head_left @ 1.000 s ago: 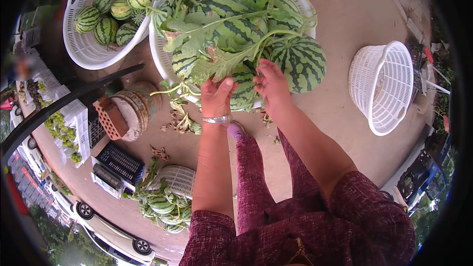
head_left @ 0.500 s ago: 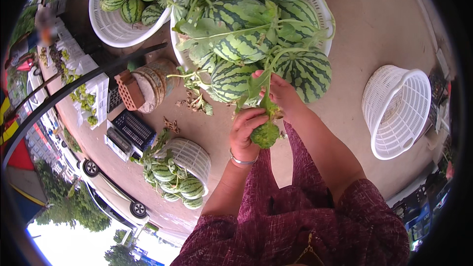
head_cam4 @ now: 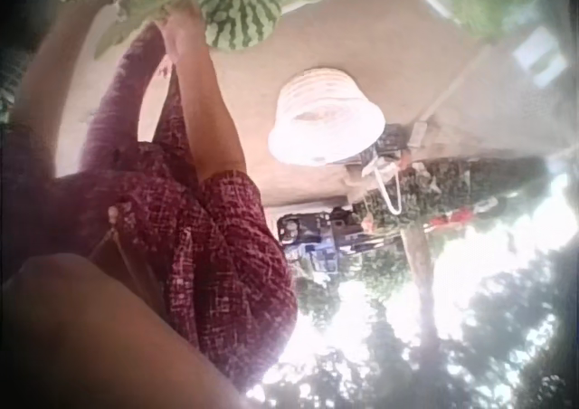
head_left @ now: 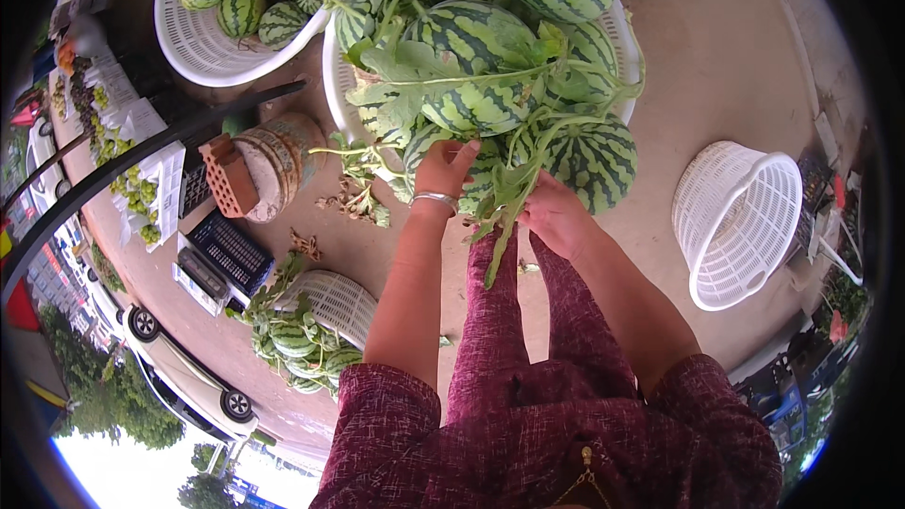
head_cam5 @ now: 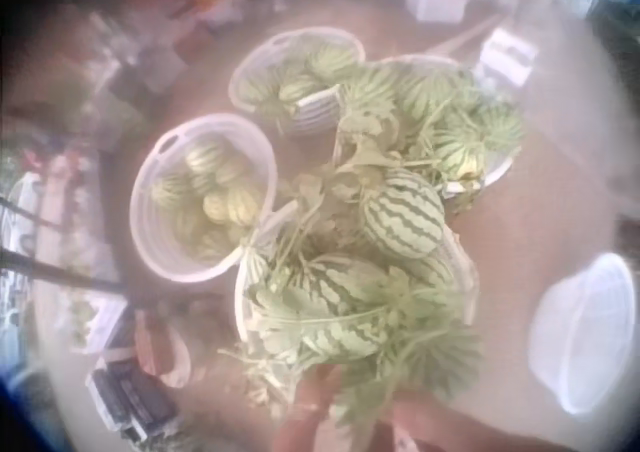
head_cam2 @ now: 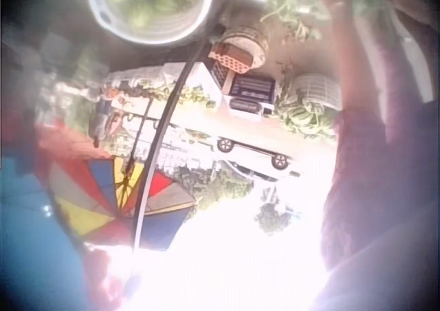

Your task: The person removes leaves and stems from watermelons and places them into white baskets. The person also picks up and moves watermelons between baskets and briefly handles a plastic bag.

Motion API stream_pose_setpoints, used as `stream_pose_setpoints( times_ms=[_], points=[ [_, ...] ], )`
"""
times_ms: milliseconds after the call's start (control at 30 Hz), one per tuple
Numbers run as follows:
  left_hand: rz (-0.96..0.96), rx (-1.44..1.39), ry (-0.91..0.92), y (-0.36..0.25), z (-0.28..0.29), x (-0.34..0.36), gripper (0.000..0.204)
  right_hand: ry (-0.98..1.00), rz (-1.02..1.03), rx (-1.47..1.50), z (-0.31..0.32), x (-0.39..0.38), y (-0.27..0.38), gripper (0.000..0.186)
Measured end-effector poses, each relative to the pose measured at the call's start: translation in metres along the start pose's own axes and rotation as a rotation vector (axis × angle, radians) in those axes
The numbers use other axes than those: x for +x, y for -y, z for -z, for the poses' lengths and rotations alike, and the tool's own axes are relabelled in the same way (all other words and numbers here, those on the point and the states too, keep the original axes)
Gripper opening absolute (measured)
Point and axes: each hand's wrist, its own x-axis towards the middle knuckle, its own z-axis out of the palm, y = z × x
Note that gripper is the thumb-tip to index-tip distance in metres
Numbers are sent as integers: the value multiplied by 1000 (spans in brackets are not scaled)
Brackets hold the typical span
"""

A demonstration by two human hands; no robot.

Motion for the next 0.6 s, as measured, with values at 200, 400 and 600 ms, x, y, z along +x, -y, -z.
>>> stream_pose_setpoints(
  times_ms=[200,400,600],
  points=[
    [50,-104,133,12,-6,31,35,-52,39,23,-2,8,-6,32],
    [85,10,89,64,75,-21,24,-245,69,-233,15,14,-25,55],
    [333,1001,73,234,191,-85,33,-209,87,-608,-1,-3,-8,52]
  ],
)
